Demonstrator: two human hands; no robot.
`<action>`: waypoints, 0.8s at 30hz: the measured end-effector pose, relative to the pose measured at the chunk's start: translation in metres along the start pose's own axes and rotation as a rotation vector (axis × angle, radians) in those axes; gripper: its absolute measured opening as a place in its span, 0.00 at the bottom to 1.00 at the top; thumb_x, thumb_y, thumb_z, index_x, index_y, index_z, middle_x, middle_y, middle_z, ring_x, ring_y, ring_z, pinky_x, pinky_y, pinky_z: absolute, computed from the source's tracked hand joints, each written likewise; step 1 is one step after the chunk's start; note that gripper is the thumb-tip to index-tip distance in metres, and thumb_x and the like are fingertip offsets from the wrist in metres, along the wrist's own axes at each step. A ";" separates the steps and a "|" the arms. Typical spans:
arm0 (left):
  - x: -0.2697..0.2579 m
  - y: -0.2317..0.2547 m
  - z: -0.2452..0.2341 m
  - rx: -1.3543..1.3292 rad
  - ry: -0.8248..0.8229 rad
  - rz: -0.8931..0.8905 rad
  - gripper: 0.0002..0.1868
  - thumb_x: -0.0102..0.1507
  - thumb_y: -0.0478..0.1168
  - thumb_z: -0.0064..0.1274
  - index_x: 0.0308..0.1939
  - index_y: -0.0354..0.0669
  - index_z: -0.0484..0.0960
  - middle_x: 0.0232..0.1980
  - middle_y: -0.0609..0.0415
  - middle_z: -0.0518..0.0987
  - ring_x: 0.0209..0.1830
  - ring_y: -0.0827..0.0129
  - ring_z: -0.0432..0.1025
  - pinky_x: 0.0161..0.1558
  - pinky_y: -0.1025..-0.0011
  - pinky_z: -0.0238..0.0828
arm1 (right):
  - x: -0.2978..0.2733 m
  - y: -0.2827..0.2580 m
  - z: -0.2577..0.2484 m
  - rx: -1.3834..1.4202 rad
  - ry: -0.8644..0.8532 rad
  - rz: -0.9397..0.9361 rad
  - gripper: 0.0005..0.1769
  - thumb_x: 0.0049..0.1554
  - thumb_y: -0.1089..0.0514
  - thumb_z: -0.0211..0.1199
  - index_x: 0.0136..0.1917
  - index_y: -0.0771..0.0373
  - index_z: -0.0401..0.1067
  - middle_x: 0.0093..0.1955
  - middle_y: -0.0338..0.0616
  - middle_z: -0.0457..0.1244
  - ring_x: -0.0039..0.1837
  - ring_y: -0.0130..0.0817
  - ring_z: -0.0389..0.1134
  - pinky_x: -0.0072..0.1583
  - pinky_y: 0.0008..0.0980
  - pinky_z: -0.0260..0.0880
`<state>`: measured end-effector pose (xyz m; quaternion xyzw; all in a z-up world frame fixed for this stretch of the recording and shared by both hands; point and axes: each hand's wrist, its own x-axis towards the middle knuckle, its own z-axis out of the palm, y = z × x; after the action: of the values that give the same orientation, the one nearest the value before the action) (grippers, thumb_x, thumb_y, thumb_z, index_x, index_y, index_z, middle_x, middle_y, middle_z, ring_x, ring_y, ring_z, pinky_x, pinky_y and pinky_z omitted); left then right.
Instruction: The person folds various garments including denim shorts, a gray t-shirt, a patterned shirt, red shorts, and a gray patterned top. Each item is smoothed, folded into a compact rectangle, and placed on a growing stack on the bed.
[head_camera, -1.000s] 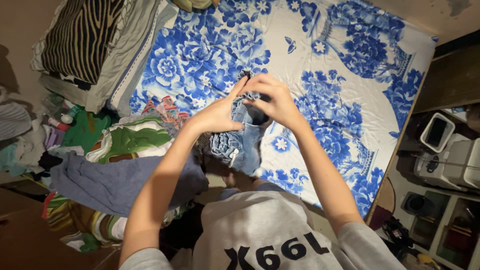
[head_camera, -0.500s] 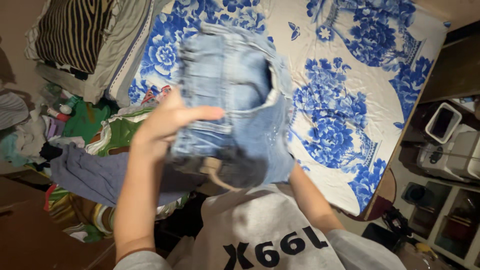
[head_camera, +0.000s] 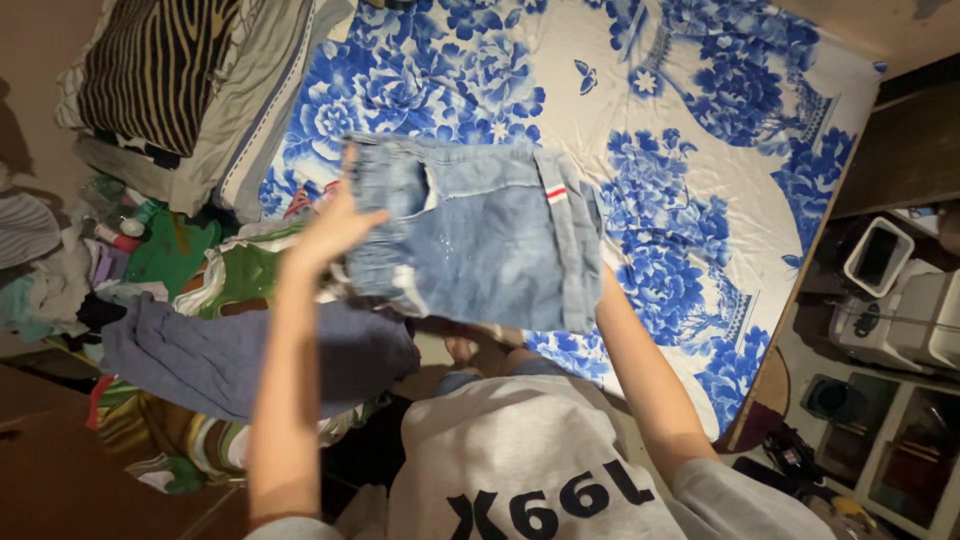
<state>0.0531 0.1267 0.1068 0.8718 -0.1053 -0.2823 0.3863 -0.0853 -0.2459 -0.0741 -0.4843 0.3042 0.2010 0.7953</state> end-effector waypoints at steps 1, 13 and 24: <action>0.001 0.006 0.016 -0.048 -0.018 -0.088 0.59 0.62 0.38 0.58 0.83 0.50 0.27 0.73 0.30 0.64 0.70 0.46 0.64 0.70 0.60 0.58 | 0.001 -0.005 0.008 -0.061 0.012 -0.022 0.44 0.58 0.37 0.53 0.79 0.64 0.52 0.79 0.47 0.44 0.76 0.59 0.44 0.67 0.65 0.51; 0.043 0.004 0.186 -0.951 0.100 -0.070 0.58 0.59 0.62 0.63 0.80 0.40 0.45 0.80 0.35 0.57 0.78 0.47 0.57 0.71 0.56 0.58 | -0.062 -0.001 0.149 -1.372 0.202 -0.277 0.48 0.55 0.44 0.63 0.78 0.73 0.52 0.80 0.58 0.41 0.76 0.77 0.40 0.62 0.79 0.53; 0.045 -0.047 0.213 -1.802 -0.081 -0.290 0.35 0.64 0.62 0.49 0.64 0.39 0.76 0.60 0.46 0.78 0.58 0.55 0.72 0.60 0.61 0.71 | -0.200 -0.057 0.181 -1.195 -0.143 -0.652 0.15 0.65 0.55 0.54 0.58 0.60 0.77 0.49 0.49 0.71 0.52 0.46 0.74 0.55 0.39 0.74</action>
<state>-0.0333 0.0094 -0.0613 0.2341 0.2522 -0.3340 0.8775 -0.1450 -0.1154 0.1613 -0.8926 -0.0738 0.1162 0.4294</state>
